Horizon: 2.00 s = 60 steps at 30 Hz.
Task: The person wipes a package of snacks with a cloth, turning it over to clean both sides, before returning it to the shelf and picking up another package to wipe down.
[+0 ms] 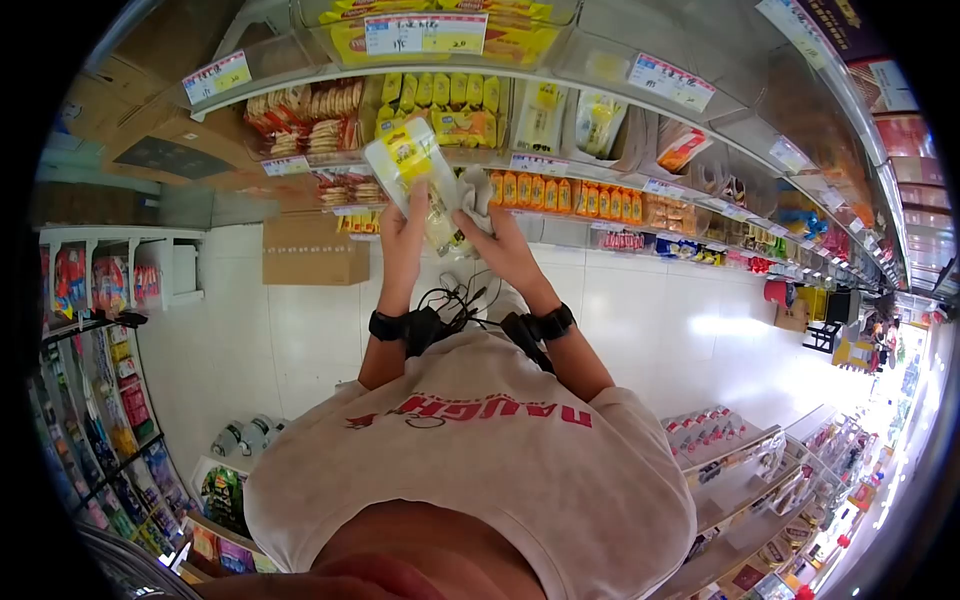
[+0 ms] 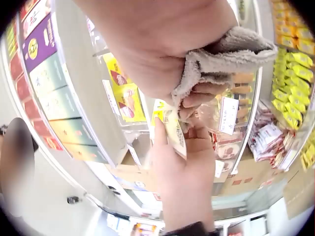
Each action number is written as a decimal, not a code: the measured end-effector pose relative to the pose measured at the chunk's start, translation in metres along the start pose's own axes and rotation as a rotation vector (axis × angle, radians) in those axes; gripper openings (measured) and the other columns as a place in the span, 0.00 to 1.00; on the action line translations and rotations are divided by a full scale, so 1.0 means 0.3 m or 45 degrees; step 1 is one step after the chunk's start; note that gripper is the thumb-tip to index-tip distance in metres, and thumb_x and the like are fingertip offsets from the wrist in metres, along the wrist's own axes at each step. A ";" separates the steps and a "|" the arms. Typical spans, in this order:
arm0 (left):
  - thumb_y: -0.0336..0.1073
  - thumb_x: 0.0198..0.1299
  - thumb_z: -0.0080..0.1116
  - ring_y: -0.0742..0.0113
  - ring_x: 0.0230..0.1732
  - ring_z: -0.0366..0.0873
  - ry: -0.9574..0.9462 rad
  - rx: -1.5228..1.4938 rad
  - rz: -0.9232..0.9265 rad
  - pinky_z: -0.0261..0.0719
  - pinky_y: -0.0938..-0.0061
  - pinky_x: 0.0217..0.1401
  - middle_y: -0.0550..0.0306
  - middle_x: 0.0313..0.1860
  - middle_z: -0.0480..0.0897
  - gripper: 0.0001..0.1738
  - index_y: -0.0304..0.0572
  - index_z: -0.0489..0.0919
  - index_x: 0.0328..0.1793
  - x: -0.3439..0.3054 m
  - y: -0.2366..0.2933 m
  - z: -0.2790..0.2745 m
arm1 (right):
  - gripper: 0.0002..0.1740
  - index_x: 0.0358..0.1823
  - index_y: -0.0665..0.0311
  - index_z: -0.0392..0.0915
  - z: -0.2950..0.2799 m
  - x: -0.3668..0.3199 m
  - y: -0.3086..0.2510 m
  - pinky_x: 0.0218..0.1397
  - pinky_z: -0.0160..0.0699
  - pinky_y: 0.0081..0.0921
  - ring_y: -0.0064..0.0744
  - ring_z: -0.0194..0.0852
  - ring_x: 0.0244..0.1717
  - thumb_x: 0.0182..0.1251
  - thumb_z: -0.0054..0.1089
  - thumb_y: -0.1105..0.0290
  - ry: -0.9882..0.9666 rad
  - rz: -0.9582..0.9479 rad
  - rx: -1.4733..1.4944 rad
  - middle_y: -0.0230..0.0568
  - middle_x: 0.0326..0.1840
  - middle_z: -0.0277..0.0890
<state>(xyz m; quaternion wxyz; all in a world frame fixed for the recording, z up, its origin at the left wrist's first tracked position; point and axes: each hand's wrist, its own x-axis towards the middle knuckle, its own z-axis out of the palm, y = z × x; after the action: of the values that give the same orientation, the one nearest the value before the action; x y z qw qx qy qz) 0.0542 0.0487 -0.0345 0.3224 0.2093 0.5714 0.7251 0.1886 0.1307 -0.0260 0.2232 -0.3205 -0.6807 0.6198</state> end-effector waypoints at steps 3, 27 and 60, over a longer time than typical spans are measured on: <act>0.40 0.69 0.63 0.84 0.32 0.73 0.008 -0.113 -0.003 0.69 0.85 0.33 0.66 0.33 0.84 0.14 0.32 0.85 0.46 0.006 0.003 -0.019 | 0.18 0.53 0.68 0.77 -0.007 -0.014 0.012 0.45 0.73 0.23 0.19 0.73 0.41 0.75 0.59 0.59 0.177 0.221 0.034 0.28 0.41 0.79; 0.38 0.75 0.52 0.74 0.49 0.76 -0.534 0.387 0.162 0.74 0.76 0.55 0.58 0.50 0.82 0.20 0.33 0.73 0.67 -0.134 0.040 0.331 | 0.27 0.62 0.61 0.71 -0.383 -0.127 0.031 0.59 0.72 0.24 0.22 0.75 0.55 0.81 0.43 0.46 0.111 -0.090 1.325 0.33 0.57 0.77; 0.27 0.71 0.52 0.69 0.58 0.76 -1.253 0.745 0.536 0.76 0.74 0.59 0.47 0.62 0.79 0.28 0.40 0.65 0.77 -0.541 -0.155 0.830 | 0.34 0.75 0.75 0.57 -0.931 -0.546 0.091 0.71 0.61 0.30 0.34 0.65 0.68 0.81 0.46 0.54 0.586 -0.246 0.272 0.48 0.70 0.67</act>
<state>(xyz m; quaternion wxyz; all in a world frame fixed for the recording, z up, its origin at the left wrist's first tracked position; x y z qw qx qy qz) 0.3465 0.1132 -0.0040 0.3277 0.7081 0.4772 0.4044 0.5027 0.2104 -0.0009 0.4627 -0.3612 -0.5701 0.5748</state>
